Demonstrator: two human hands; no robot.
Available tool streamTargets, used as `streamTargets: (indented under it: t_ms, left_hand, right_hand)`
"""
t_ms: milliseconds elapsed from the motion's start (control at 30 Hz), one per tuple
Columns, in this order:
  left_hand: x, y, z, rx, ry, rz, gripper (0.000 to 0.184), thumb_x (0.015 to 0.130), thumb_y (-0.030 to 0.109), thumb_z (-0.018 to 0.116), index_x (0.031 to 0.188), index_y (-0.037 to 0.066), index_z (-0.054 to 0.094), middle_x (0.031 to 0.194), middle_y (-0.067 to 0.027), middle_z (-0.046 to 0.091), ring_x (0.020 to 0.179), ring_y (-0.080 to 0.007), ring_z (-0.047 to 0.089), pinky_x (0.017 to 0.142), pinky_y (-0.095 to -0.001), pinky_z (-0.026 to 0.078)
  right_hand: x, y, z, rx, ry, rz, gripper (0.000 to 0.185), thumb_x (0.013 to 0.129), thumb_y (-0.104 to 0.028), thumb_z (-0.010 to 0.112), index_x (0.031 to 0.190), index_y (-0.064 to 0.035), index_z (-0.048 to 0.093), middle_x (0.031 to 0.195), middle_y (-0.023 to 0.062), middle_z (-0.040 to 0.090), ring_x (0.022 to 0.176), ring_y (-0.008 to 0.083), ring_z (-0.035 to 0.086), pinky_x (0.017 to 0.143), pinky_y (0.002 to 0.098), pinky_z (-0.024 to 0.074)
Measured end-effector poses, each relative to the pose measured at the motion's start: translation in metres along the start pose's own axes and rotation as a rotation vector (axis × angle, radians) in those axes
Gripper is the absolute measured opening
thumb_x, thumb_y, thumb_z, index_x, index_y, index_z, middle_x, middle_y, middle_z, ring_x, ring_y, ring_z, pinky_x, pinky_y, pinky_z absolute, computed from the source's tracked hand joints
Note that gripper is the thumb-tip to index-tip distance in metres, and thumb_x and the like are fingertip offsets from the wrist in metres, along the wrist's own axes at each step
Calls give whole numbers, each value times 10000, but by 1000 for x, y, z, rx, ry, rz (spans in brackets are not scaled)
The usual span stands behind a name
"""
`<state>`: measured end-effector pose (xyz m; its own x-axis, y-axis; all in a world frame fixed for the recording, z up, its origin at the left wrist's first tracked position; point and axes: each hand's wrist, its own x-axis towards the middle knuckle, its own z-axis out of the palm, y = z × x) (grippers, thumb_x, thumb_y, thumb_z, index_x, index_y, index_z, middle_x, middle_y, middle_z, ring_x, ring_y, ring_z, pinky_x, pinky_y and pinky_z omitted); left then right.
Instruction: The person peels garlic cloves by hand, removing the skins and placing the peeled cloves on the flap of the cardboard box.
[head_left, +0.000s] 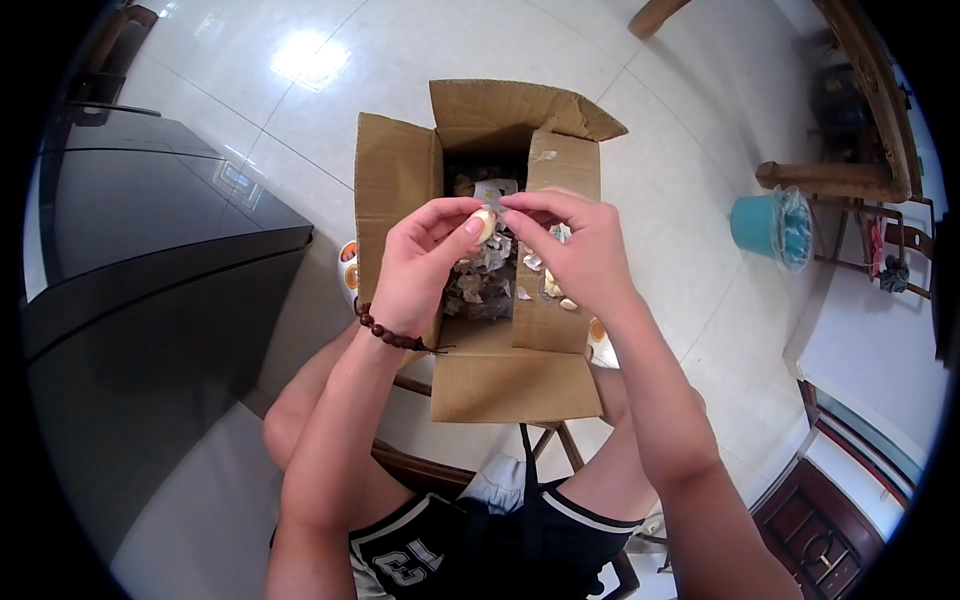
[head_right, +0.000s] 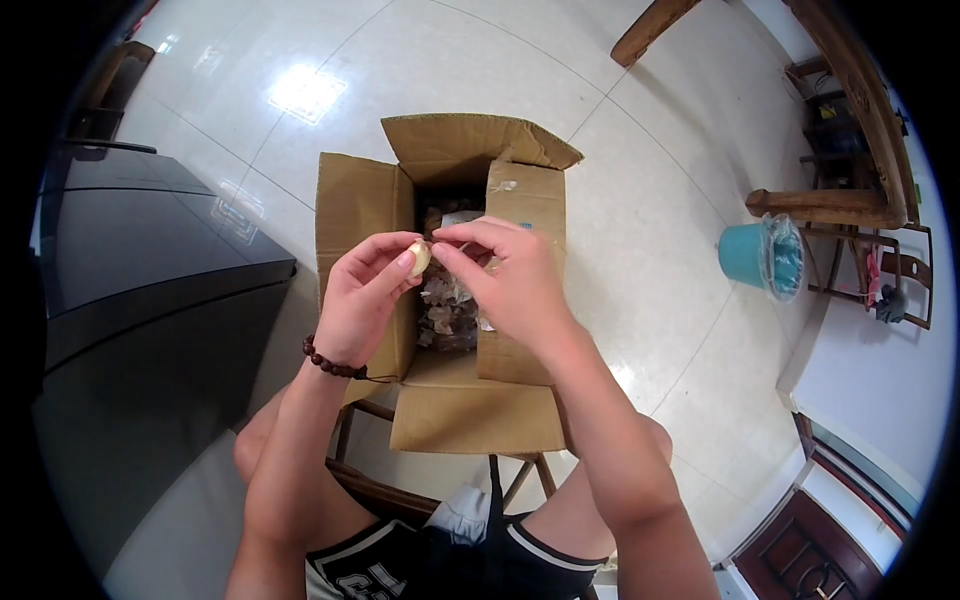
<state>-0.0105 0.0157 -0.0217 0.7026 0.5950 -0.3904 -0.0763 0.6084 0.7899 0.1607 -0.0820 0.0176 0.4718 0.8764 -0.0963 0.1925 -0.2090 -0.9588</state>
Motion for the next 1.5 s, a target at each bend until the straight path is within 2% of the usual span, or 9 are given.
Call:
streamTargets:
  t_ms: [67,400,733,800,933,1133,1333,1400,1500]
  left_hand:
    - [-2,3,6,18,-1,40,282,993,124,712,1236,-16,677,1139,-66,733,1017,-95,665,906,-250,530]
    - [-5,6,13,105,-8,122,247,987,56,705,1214,-39,681,1151,-84,729,1051,-99,670,934,-250,542]
    - [-6,10,15,120,22,135,246,994,50,693,1223,-41,684,1144,-89,734,1031,-96,674,921,-240,541]
    - [-7,10,16,118,7,134,247,995,50,692,1225,-41,685,1145,-89,734,1031,-97,674,920,-240,541]
    - [-7,11,15,146,-2,131,245,996,43,687,1224,-44,685,1143,-89,733,1029,-98,675,916,-239,542]
    - [-8,6,17,186,4,127,249,996,37,683,1229,-51,679,1134,-83,734,1023,-97,677,904,-239,547]
    - [-10,8,19,179,-19,120,240,1018,64,657,1234,-39,675,1133,-83,732,1026,-98,676,911,-256,550]
    - [-9,9,18,153,-38,111,233,1030,80,641,1231,-33,676,1136,-86,730,1033,-99,674,916,-264,551]
    - [-9,7,17,-1,-68,59,239,1053,101,601,1248,-24,660,1177,-108,713,1056,-124,671,935,-290,557]
  right_hand:
    - [-1,-1,-4,-23,-33,-38,116,889,-85,770,975,-8,783,864,81,752,730,136,682,674,278,543]
    - [-4,1,3,-120,37,-170,90,834,-41,771,915,-2,770,776,73,746,673,137,700,621,276,553]
    - [-6,-1,3,-39,32,-105,92,833,-48,779,917,-10,773,783,70,750,674,124,698,614,270,551]
    - [-6,0,1,-65,24,-70,90,844,-51,796,930,-26,792,799,61,751,691,107,671,619,264,516]
    - [-7,1,2,-61,28,-114,82,834,-42,796,912,-19,787,793,67,751,681,108,671,620,265,523]
    - [-12,3,10,-150,136,-181,92,797,-44,778,824,13,710,741,90,722,636,124,673,591,267,544]
    - [-11,0,12,-154,130,-138,105,808,-40,750,794,5,656,709,49,672,606,93,624,578,257,525]
    - [-12,-4,11,104,102,50,94,832,-37,737,800,-3,656,717,2,660,629,50,602,572,235,496]
    - [-12,0,10,301,79,168,80,850,-32,726,810,-14,659,732,-29,657,647,21,582,580,209,468]
